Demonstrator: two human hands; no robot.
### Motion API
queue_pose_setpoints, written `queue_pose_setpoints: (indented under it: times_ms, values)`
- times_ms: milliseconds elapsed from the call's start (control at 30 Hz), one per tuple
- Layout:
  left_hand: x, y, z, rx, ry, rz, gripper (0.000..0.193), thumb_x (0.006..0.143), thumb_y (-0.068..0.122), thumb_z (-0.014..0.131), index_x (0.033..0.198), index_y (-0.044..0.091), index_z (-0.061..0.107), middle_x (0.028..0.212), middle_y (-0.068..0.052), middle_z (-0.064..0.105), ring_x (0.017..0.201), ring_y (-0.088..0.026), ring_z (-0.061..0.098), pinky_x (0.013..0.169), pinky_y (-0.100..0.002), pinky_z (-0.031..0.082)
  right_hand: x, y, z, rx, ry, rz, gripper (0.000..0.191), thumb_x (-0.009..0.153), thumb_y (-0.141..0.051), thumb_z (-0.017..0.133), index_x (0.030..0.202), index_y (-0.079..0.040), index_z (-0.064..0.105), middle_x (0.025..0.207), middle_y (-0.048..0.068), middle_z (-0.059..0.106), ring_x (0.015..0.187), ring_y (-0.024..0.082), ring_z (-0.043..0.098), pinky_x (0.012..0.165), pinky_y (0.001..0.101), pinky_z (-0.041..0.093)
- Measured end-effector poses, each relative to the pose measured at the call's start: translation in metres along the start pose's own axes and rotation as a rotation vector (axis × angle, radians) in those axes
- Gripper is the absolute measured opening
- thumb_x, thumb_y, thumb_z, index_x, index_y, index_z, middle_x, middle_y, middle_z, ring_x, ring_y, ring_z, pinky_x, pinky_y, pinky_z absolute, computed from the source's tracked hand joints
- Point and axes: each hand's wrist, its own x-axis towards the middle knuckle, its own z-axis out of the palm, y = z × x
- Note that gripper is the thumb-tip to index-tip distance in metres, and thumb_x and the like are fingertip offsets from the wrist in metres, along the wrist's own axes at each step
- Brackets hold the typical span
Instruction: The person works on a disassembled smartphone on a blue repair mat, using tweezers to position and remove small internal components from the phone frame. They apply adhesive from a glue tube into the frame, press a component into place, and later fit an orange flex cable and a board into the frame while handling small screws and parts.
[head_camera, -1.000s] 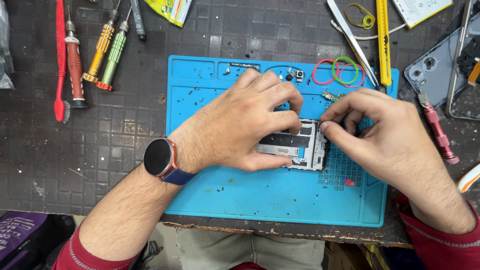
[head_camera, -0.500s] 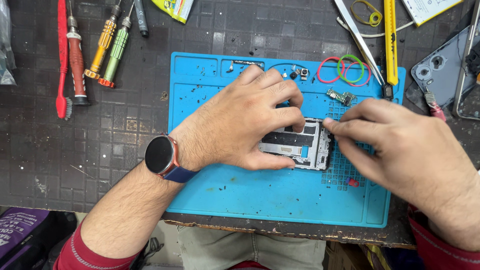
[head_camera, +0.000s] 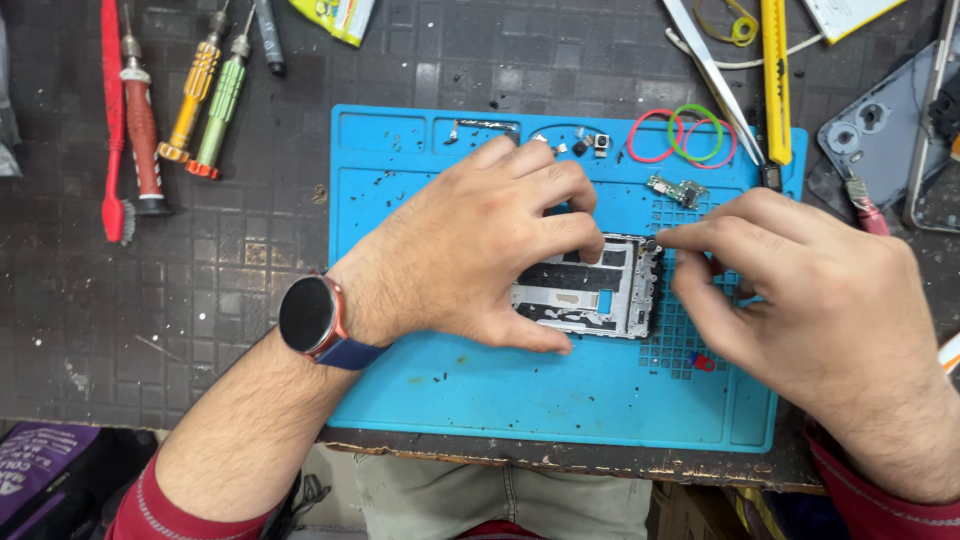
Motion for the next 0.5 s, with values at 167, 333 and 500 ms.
queue_pose_setpoints:
  times_ms: [167,333,500]
  values:
    - [-0.002,-0.002,0.002,0.034,0.028,0.025,0.062,0.067,0.059,0.088,0.104,0.013,0.067,0.115,-0.007,0.057,0.112,-0.034,0.055,0.093,-0.047,0.044,0.004,0.006,0.004,-0.200,-0.058,-0.188,0.013,0.082,-0.020,0.078,0.094,-0.016,0.077,0.081,0.000,0.065,0.073,0.018,0.068,0.055,0.0339,0.050]
    - [-0.003,-0.002,0.001,-0.011,0.001,-0.003,0.060,0.069,0.056,0.087,0.105,0.013,0.067,0.116,-0.007,0.058,0.110,-0.033,0.057,0.094,-0.046,0.045,0.003,0.010,0.004,-0.127,-0.119,-0.203,0.016,0.082,-0.022,0.078,0.096,-0.015,0.077,0.083,-0.001,0.065,0.074,0.019,0.066,0.054,0.0338,0.049]
    - [0.000,0.001,-0.001,0.033,-0.021,-0.003,0.060,0.071,0.057,0.086,0.107,0.013,0.067,0.114,-0.008,0.059,0.105,-0.032,0.058,0.090,-0.046,0.044,0.010,0.010,0.012,0.012,-0.014,-0.162,0.011,0.080,-0.017,0.079,0.087,-0.009,0.076,0.074,0.003,0.065,0.066,0.020,0.066,0.055,0.0338,0.051]
